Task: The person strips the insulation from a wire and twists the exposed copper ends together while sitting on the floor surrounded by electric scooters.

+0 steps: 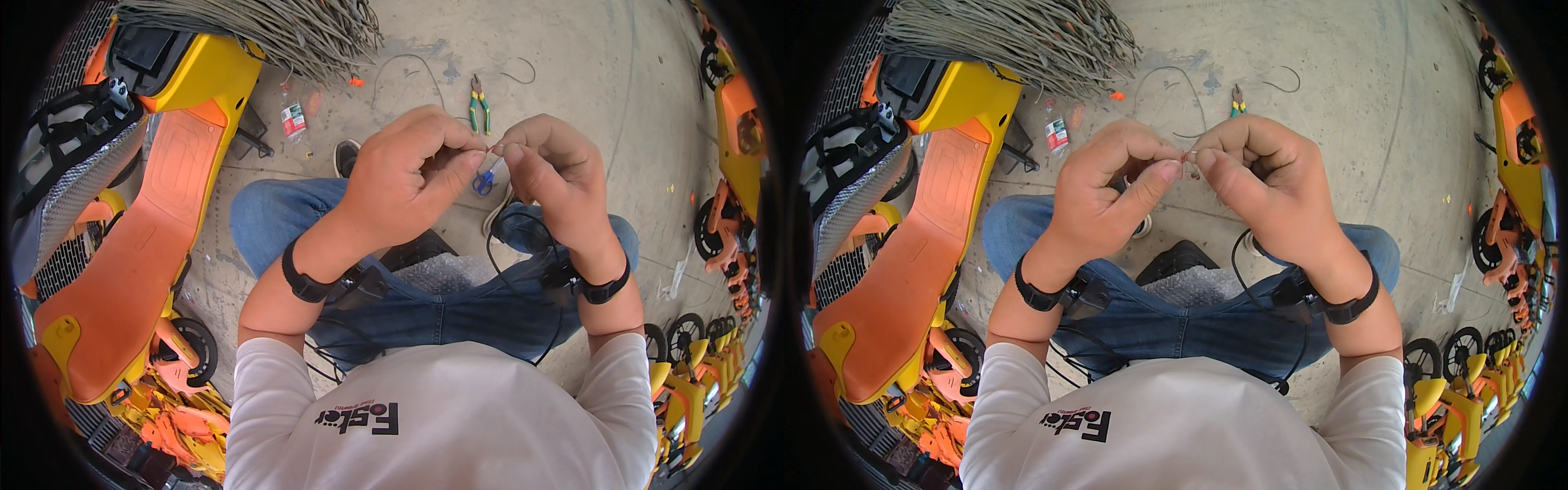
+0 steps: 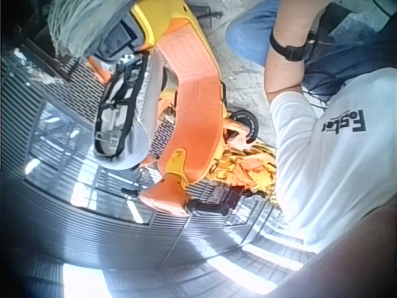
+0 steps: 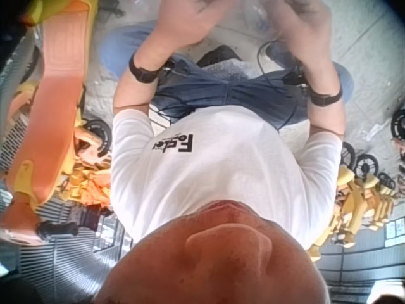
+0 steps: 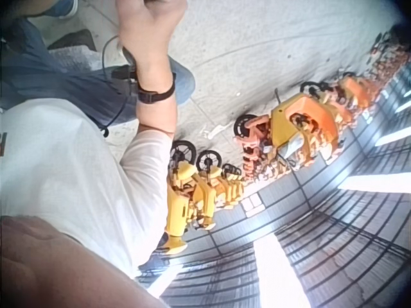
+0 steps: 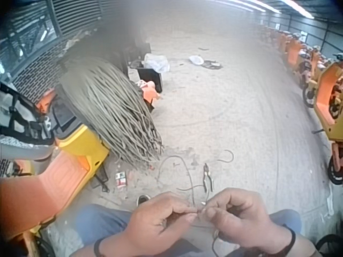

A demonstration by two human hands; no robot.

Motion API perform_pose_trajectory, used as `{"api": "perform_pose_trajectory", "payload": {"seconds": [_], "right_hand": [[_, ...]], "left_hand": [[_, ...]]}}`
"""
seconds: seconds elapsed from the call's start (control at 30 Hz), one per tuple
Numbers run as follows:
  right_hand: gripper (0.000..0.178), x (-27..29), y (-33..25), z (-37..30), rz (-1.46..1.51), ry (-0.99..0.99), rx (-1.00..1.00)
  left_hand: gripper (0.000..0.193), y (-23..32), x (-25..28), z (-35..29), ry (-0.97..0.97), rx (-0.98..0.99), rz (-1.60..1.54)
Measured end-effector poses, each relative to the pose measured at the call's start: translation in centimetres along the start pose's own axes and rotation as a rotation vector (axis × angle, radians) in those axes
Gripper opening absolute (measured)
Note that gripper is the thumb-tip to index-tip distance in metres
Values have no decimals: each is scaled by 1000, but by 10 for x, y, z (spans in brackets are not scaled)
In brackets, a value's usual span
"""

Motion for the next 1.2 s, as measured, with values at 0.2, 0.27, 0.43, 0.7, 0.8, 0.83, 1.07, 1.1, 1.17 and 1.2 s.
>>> {"api": "perform_pose_trajectory", "payload": {"seconds": [0.2,0.27,0.43,0.7,0.8,0.83,1.07,1.1,1.17,1.2], "right_hand": [[8,-6,3,2,118,-72,-87],[9,-7,3,1,125,-67,-86],[10,-5,1,1,2,-61,27],[16,-6,7,4,124,-178,-157],[17,-8,11,4,123,-238,-228],[17,-9,13,4,139,-269,-258],[14,-15,22,2,192,-344,-354],[14,-15,23,2,191,-344,-354],[13,-15,25,3,268,-350,-345],[13,-16,25,3,268,-352,-344]], "left_hand": [[15,-7,-5,-2,28,177,-171],[14,-9,-10,-2,29,159,-236],[13,-11,-4,-1,11,148,-168],[16,14,11,2,84,-150,122],[18,20,10,-1,95,-190,163],[18,25,12,-1,107,-234,198],[22,32,14,-4,149,-289,334],[22,33,15,-4,149,-289,334],[23,36,14,-6,173,-316,434],[23,36,13,-5,173,-316,436]]}}
Point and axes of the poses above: each hand's wrist, its own z-axis towards the middle knuckle, its own x-axis out of the back of the hand, y = z × x, the point moved 8 cm from there along z, towards the middle knuckle, and after that the axes turned 6 degrees about z, right-handed, at the moved point
